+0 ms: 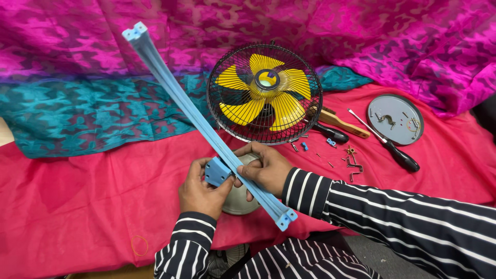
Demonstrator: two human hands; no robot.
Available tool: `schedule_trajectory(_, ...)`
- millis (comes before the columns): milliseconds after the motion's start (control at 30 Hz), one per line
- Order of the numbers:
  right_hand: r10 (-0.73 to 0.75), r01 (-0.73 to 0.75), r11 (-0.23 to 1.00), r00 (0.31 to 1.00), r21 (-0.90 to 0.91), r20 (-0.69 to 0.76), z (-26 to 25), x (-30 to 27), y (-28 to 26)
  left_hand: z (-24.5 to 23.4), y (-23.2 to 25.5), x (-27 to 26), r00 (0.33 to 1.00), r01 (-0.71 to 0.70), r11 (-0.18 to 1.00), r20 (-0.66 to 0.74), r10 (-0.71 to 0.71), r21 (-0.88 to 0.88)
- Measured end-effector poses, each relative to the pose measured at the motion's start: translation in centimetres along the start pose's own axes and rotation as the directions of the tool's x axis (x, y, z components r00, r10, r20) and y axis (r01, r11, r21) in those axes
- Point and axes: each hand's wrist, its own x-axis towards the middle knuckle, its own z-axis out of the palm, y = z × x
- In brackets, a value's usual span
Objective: The person assembles a small electric fan by attaching a blue plastic support bracket to the fan base using screws and a screwdriver. They then attach a circular metal base plate to the assembly, securing it with additional screws.
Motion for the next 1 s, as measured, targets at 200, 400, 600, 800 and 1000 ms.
schedule_trajectory(200,-0.015,0.014,1.000,0.999,0.018,0.028,-1.6,-1.0,0.5,1.5,1.2,-0.5,0.995,-0.095,0.995,0.005,0.095,-0.033)
schedule_trajectory(400,0.011,-0.031,0.992,0.987,0.126,0.161,-3.8,-1.8,0.8,2.5,0.8,-0.5,0.998,0.008,0.999,0.058,-0.005,-0.053)
schedule_trajectory(600,0.140,-0.168,0.974,0.973,0.152,0.184,-4.3,-2.3,2.1,2.9,0.6,-1.0,0.999,-0.026,0.987,0.041,0.033,-0.158)
schedule_trajectory(800,0.148,-0.178,0.970,0.973,0.167,0.178,-4.9,-2.7,3.3,3.9,0.9,-1.7,0.999,-0.036,0.988,0.012,0.038,-0.151)
schedule_trajectory(1000,0.234,-0.256,0.953,0.961,0.159,0.145,-6.8,-3.4,2.8,5.0,1.5,-2.4,0.986,-0.139,0.957,0.057,0.159,-0.255)
